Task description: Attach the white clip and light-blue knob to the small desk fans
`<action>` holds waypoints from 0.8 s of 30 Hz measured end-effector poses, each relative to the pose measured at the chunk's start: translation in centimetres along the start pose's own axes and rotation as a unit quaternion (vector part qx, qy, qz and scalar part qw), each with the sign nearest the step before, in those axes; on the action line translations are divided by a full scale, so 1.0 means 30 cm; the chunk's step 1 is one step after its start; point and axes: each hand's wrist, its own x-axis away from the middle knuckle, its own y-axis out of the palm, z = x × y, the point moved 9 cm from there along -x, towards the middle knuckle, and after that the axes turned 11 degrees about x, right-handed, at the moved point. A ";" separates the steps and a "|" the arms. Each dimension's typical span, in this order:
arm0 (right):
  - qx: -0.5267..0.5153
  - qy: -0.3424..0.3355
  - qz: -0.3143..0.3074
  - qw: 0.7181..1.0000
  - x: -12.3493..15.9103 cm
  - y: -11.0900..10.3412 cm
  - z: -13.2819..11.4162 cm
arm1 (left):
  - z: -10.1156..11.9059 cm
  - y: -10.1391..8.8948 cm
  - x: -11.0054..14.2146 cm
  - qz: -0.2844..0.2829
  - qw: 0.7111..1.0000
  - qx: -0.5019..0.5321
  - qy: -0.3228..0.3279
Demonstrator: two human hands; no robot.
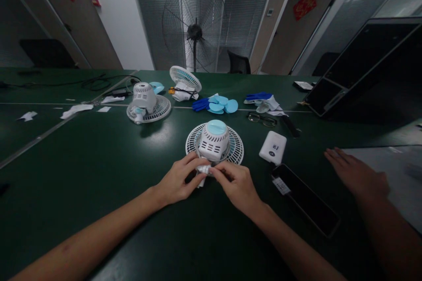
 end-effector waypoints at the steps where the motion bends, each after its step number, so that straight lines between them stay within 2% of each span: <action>1: -0.007 0.010 -0.004 1.000 0.001 0.003 0.005 | 0.000 0.001 0.000 -0.001 1.000 0.000 -0.001; 4: 0.017 -0.011 -0.005 1.000 0.004 -0.012 0.001 | -0.004 0.001 0.001 -0.002 1.000 0.001 -0.003; 8: 0.141 -0.148 -0.001 0.979 0.017 -0.035 -0.050 | -0.009 0.000 0.002 0.000 1.000 0.006 -0.007; 11: 0.198 -0.206 0.010 0.958 0.024 -0.042 -0.064 | -0.006 -0.001 -0.001 -0.002 1.000 0.008 -0.010; 24: 0.279 -0.249 0.021 0.927 0.018 -0.015 -0.076 | -0.011 -0.001 0.001 0.000 1.000 -0.007 -0.022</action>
